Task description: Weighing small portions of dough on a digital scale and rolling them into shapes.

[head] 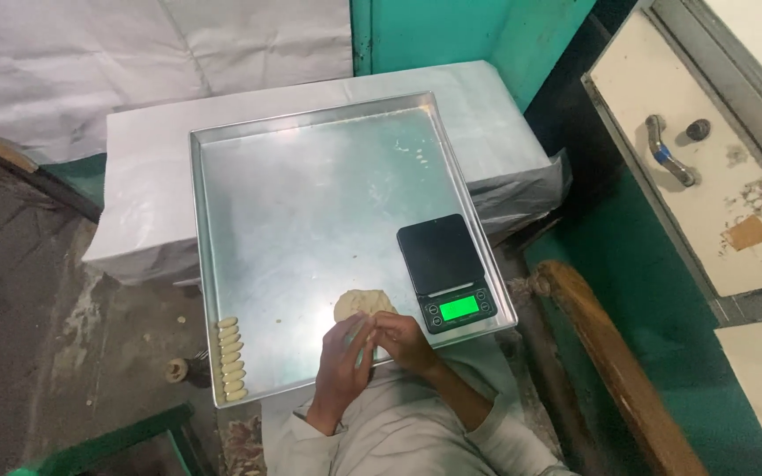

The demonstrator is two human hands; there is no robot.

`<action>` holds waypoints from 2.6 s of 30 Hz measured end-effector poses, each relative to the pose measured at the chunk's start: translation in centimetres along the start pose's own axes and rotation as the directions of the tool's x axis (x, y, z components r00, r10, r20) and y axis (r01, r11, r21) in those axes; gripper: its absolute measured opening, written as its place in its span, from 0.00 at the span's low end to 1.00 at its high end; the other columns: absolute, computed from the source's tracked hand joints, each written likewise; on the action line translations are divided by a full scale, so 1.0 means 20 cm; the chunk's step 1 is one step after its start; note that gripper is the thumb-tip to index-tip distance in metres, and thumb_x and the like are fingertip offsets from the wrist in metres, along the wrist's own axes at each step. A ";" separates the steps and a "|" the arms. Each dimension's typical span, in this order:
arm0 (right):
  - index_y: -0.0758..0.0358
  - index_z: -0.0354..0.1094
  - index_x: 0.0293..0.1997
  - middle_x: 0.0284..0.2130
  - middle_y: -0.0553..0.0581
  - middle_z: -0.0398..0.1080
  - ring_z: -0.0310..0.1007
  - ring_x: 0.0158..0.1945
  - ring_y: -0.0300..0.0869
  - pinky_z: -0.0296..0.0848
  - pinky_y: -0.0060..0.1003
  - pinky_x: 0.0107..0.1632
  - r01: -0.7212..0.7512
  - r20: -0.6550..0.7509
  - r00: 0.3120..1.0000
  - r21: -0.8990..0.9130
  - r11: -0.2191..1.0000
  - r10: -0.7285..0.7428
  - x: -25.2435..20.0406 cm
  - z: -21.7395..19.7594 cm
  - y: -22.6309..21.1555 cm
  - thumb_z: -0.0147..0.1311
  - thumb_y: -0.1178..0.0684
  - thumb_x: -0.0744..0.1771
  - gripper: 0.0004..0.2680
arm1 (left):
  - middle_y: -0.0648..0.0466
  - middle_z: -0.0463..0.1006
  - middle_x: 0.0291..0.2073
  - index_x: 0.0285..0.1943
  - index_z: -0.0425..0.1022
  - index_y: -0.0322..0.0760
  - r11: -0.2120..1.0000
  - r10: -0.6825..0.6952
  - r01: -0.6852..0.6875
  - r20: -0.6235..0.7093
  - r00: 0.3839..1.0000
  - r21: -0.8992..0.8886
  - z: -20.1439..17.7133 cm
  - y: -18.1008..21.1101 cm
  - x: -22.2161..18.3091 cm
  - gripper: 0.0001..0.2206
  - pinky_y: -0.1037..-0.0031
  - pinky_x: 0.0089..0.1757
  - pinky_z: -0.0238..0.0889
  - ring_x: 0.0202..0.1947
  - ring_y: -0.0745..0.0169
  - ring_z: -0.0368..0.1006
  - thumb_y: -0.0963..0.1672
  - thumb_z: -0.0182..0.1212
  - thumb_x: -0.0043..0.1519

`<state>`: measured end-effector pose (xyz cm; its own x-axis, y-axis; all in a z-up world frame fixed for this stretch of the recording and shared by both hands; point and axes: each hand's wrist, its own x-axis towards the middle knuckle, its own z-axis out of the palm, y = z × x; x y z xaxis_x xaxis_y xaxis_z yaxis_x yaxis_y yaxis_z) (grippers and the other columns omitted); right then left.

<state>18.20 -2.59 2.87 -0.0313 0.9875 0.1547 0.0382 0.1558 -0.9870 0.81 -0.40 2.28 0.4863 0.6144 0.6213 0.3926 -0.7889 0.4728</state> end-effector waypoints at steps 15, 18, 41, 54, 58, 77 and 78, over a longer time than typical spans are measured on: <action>0.65 0.74 0.47 0.42 0.57 0.77 0.79 0.46 0.43 0.78 0.36 0.52 -0.271 0.273 0.939 0.221 0.937 0.208 0.06 -0.10 -0.21 0.62 0.58 0.65 0.08 | 0.42 0.63 0.69 0.72 0.66 0.43 0.968 -0.163 0.151 -0.044 0.986 -0.203 -0.01 -0.02 -0.03 0.17 0.57 0.62 0.59 0.68 0.42 0.60 0.45 0.47 0.73; 0.69 0.66 0.64 0.60 0.62 0.70 0.71 0.62 0.45 0.73 0.39 0.62 -0.339 0.350 0.902 0.218 0.915 0.251 0.10 -0.11 -0.14 0.61 0.56 0.66 0.19 | 0.37 0.59 0.72 0.79 0.51 0.50 0.984 -0.109 0.110 0.019 0.994 -0.139 -0.04 -0.02 0.03 0.30 0.52 0.64 0.57 0.71 0.35 0.57 0.39 0.58 0.68; 0.68 0.74 0.52 0.33 0.58 0.77 0.76 0.38 0.36 0.76 0.36 0.46 -0.193 0.019 0.981 0.033 0.981 0.192 0.07 -0.01 -0.06 0.57 0.54 0.69 0.10 | 0.51 0.73 0.57 0.65 0.74 0.49 0.827 -0.271 0.325 0.181 0.945 -0.460 -0.17 0.05 0.15 0.19 0.59 0.50 0.70 0.51 0.49 0.76 0.40 0.63 0.64; 0.62 0.79 0.41 0.31 0.56 0.77 0.72 0.39 0.37 0.73 0.39 0.51 -0.217 0.064 0.975 0.044 0.975 0.214 0.00 -0.06 0.02 0.52 0.52 0.72 0.09 | 0.45 0.75 0.53 0.62 0.77 0.40 0.886 -0.225 0.240 0.086 0.971 -0.396 -0.05 0.03 0.06 0.15 0.59 0.47 0.73 0.46 0.43 0.78 0.40 0.63 0.65; 0.66 0.78 0.49 0.36 0.63 0.79 0.76 0.42 0.43 0.74 0.42 0.48 -0.222 0.071 0.973 0.025 0.975 0.220 0.02 -0.09 0.03 0.58 0.52 0.69 0.09 | 0.45 0.77 0.51 0.59 0.78 0.37 0.878 -0.203 0.169 -0.028 0.979 -0.447 0.04 -0.04 0.02 0.12 0.61 0.48 0.73 0.47 0.43 0.79 0.41 0.63 0.66; 0.71 0.74 0.45 0.33 0.62 0.74 0.77 0.38 0.43 0.78 0.38 0.44 -0.378 0.132 0.925 0.240 0.894 0.356 0.03 -0.12 0.08 0.55 0.59 0.68 0.06 | 0.50 0.78 0.47 0.51 0.83 0.50 0.961 0.035 -0.066 -0.117 0.992 -0.268 0.27 -0.33 0.00 0.11 0.57 0.48 0.70 0.44 0.45 0.75 0.48 0.69 0.61; 0.71 0.74 0.45 0.33 0.62 0.74 0.77 0.38 0.43 0.78 0.38 0.44 -0.383 0.109 0.924 0.241 0.892 0.367 0.04 -0.11 0.08 0.55 0.59 0.68 0.06 | 0.50 0.78 0.47 0.51 0.83 0.50 0.955 0.039 -0.069 -0.107 0.993 -0.290 0.22 -0.28 0.01 0.11 0.57 0.48 0.70 0.44 0.45 0.75 0.48 0.69 0.61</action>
<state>20.43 -1.54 1.57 -0.1240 0.9667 -0.2240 -0.1946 -0.2451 -0.9498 2.24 4.12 -3.02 0.4148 0.5778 0.7029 0.1151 -0.7996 0.5894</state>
